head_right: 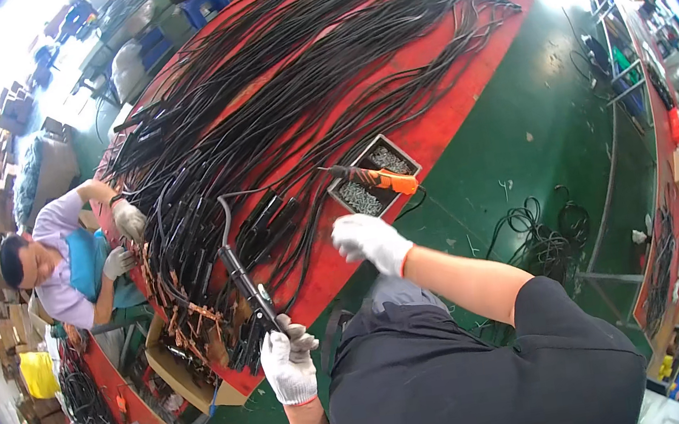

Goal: The person assembles wire harnesses by securing connectors to electrical wires with an electric screwdriver.

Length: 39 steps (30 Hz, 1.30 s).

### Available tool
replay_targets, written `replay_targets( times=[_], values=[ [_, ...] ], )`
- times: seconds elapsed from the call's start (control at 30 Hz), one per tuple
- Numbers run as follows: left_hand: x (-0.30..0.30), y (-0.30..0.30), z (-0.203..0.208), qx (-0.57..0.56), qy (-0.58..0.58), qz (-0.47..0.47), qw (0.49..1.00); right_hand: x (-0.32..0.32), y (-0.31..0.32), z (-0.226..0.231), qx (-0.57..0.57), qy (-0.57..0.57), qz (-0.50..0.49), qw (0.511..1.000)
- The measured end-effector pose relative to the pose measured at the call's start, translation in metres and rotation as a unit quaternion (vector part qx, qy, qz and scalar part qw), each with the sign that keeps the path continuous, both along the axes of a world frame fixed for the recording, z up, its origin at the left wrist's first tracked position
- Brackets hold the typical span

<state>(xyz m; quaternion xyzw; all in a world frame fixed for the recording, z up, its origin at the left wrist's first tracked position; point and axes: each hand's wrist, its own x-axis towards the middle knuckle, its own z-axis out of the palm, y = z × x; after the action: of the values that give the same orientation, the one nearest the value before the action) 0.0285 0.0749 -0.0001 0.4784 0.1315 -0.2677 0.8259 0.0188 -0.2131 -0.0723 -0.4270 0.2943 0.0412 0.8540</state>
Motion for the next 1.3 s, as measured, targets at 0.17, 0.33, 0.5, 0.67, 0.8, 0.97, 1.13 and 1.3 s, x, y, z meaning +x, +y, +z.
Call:
replay_targets(
  times=[0.17,0.33,0.5,0.67,0.8,0.97,1.13,1.3],
  values=[
    [0.007,-0.022,0.014,0.018,-0.002,-0.016,1.000,0.011,-0.091,-0.116,0.232,0.150,-0.316,0.908],
    [0.011,-0.050,0.024,0.041,0.001,-0.050,0.998,0.034,-0.133,-0.153,0.263,0.117,-0.417,0.862],
    [0.007,-0.048,0.031,0.056,-0.001,-0.034,0.998,0.063,-0.124,-0.146,0.265,0.237,-0.410,0.840],
    [0.007,-0.048,0.038,0.066,0.013,-0.045,0.997,0.062,-0.115,-0.143,0.211,0.224,-0.424,0.852],
    [0.006,-0.038,0.036,0.071,0.007,-0.055,0.996,0.056,-0.097,-0.106,0.209,0.062,-0.514,0.830],
    [0.013,-0.031,0.025,0.089,-0.014,-0.089,0.992,0.015,-0.080,-0.041,0.225,-0.154,-0.426,0.863],
    [0.022,-0.020,0.019,0.084,-0.026,-0.136,0.987,-0.011,-0.058,0.039,0.148,-0.220,-0.408,0.874],
    [0.033,-0.008,0.031,0.100,-0.044,-0.198,0.974,-0.033,-0.018,0.118,-0.019,-0.385,-0.381,0.841]
  ],
)
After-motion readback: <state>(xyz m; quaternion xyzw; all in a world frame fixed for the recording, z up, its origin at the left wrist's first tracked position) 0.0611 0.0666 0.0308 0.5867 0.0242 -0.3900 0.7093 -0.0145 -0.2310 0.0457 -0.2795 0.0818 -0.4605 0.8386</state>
